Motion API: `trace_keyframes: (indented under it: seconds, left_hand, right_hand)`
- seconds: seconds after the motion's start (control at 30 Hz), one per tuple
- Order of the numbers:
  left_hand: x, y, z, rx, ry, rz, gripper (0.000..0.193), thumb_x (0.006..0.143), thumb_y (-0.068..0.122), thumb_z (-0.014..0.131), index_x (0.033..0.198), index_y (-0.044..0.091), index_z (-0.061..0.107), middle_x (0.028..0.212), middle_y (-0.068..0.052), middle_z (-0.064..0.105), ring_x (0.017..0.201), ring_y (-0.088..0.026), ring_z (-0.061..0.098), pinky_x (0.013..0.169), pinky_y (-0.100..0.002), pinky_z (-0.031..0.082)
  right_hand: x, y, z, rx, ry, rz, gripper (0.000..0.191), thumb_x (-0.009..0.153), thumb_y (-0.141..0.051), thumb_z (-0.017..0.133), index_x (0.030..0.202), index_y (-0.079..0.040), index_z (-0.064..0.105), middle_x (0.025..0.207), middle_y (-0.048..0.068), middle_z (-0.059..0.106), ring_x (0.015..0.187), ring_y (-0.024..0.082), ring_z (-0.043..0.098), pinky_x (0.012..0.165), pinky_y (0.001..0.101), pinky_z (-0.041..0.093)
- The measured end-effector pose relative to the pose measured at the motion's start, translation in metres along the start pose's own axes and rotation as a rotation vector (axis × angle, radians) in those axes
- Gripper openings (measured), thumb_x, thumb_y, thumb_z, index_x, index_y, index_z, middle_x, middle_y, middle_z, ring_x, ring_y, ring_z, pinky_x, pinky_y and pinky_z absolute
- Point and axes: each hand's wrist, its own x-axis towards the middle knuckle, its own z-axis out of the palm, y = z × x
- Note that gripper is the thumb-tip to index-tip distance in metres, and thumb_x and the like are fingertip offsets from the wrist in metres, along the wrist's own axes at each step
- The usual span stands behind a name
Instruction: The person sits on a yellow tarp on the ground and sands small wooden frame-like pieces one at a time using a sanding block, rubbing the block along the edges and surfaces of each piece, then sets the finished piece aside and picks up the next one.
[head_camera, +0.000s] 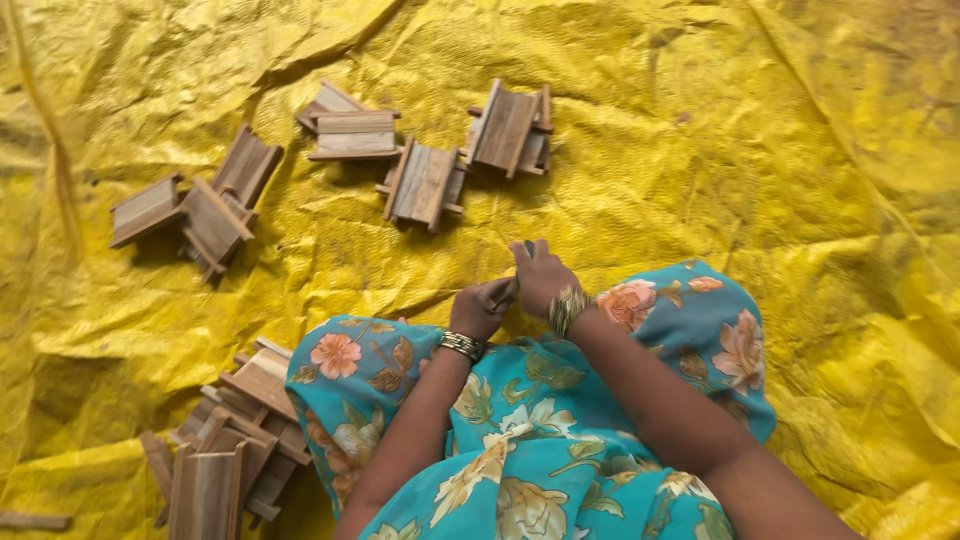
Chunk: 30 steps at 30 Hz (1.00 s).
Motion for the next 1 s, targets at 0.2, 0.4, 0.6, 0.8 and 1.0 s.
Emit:
trace_keyframes:
  seconds: [0.2, 0.4, 0.6, 0.8, 1.0]
  left_hand:
    - [-0.001, 0.004, -0.009, -0.089, -0.004, -0.06, 0.04, 0.078, 0.015, 0.077, 0.118, 0.016, 0.073, 0.094, -0.016, 0.076, 0.084, -0.033, 0.073, 0.075, -0.041, 0.059]
    - [0.0, -0.002, 0.003, -0.528, -0.021, -0.179, 0.047, 0.079, 0.006, 0.075, 0.125, 0.009, 0.067, 0.11, -0.016, 0.077, 0.101, -0.025, 0.076, 0.088, -0.034, 0.059]
    - [0.001, -0.007, 0.012, -0.297, 0.104, -0.114, 0.042, 0.078, 0.006, 0.074, 0.12, 0.01, 0.072, 0.109, -0.015, 0.076, 0.099, -0.028, 0.075, 0.087, -0.036, 0.06]
    - [-0.002, -0.009, 0.017, -0.026, 0.07, -0.2, 0.011, 0.085, 0.018, 0.074, 0.095, 0.013, 0.074, 0.089, -0.015, 0.075, 0.085, -0.035, 0.073, 0.074, -0.044, 0.059]
    - [0.002, -0.005, 0.022, -0.06, 0.137, -0.178, 0.014, 0.084, 0.018, 0.071, 0.097, 0.015, 0.075, 0.084, -0.017, 0.072, 0.08, -0.04, 0.069, 0.071, -0.048, 0.057]
  right_hand:
    - [0.012, 0.046, 0.005, 0.576, 0.009, -0.135, 0.081, 0.083, 0.002, 0.058, 0.157, -0.018, 0.032, 0.124, 0.017, 0.059, 0.104, 0.034, 0.062, 0.084, 0.0387, 0.056]
    - [-0.037, 0.064, -0.006, 0.704, 0.419, 0.067, 0.054, 0.1, 0.003, 0.054, 0.149, -0.018, 0.049, 0.131, 0.009, 0.068, 0.108, 0.025, 0.07, 0.086, 0.0334, 0.056]
    - [-0.07, 0.006, -0.018, 0.214, 0.657, -0.334, 0.052, 0.085, 0.005, 0.062, 0.131, -0.019, 0.071, 0.116, 0.006, 0.061, 0.099, 0.025, 0.064, 0.085, 0.0364, 0.059]
    - [-0.059, -0.023, -0.004, -0.022, 0.596, -0.496, 0.049, 0.082, -0.008, 0.068, 0.13, -0.016, 0.07, 0.114, 0.002, 0.061, 0.097, 0.026, 0.058, 0.085, 0.0377, 0.059]
    - [-0.054, -0.018, 0.008, -0.194, 0.49, -0.436, 0.049, 0.08, -0.011, 0.068, 0.128, -0.01, 0.067, 0.116, 0.003, 0.06, 0.1, 0.026, 0.056, 0.081, 0.0353, 0.058]
